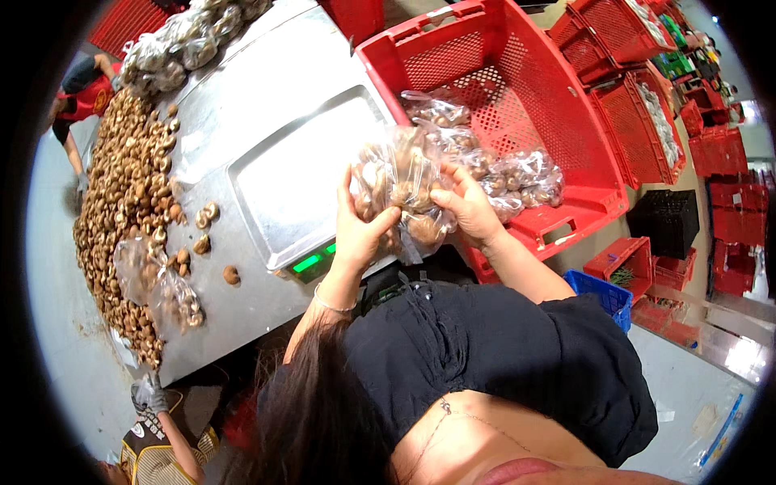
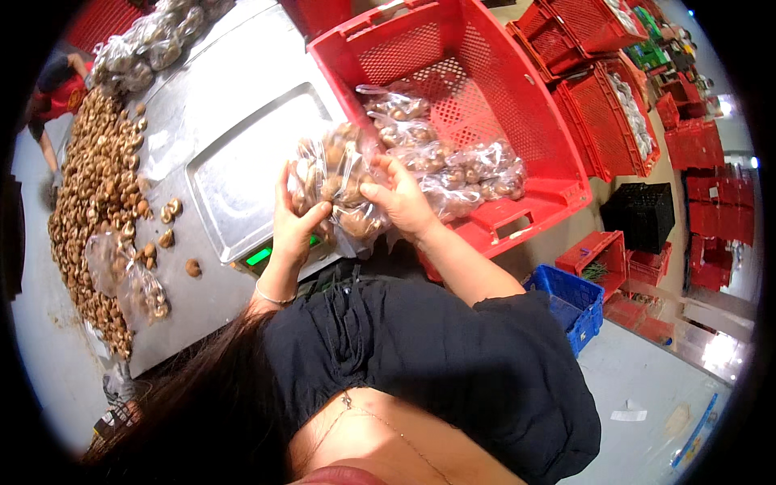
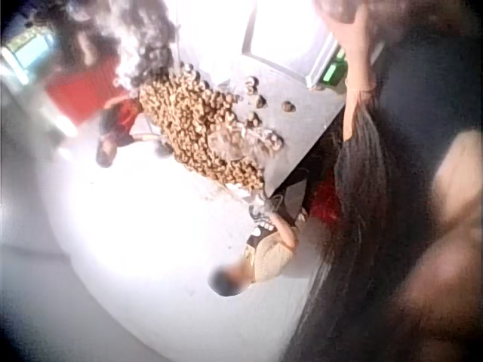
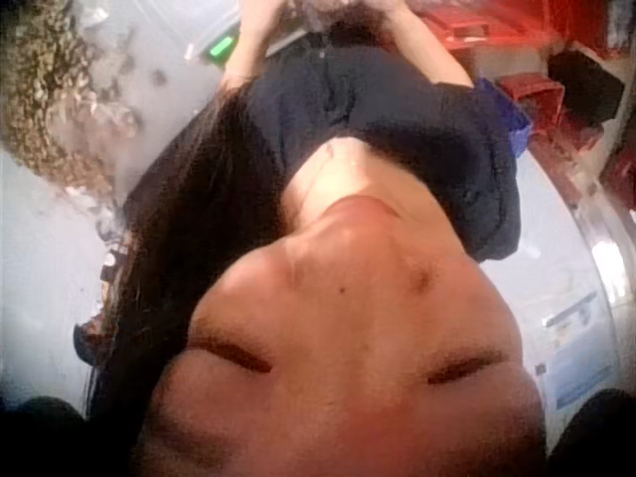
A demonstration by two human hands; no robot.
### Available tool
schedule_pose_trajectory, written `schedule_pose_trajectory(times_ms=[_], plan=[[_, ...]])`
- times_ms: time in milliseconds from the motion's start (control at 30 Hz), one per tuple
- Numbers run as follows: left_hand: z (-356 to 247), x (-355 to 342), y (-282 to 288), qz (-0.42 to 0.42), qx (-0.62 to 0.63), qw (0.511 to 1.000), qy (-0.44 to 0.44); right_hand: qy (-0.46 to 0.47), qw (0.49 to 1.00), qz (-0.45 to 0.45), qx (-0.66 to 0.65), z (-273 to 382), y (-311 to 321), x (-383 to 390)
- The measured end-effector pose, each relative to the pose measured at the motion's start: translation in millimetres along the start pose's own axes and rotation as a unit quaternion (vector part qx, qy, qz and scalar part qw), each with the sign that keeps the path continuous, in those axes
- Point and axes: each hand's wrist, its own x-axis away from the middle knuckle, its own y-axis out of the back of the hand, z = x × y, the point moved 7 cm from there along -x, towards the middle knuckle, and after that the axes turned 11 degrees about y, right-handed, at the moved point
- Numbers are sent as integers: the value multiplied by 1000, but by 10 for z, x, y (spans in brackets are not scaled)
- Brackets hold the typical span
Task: The person takes mushrooms from a pile on a metal table, places them onto a tray on a digital scale to weigh them, and then puts them into plastic bags which are then placed into a red crate.
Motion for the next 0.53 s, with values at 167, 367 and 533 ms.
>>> schedule_pose_trajectory(times_ms=[167, 367, 533], plan=[[166, -92, -108, 16, 61, 998, 5, -1, 998, -13, -69, 51, 148, 46], [127, 43, -99, 28, 99, 994, -39, 17, 998, 20, -54, 75, 90, 31], [-41, 121, 209, 11, 95, 990, -102, 28, 998, 56, -17, 65, -278, -9]])
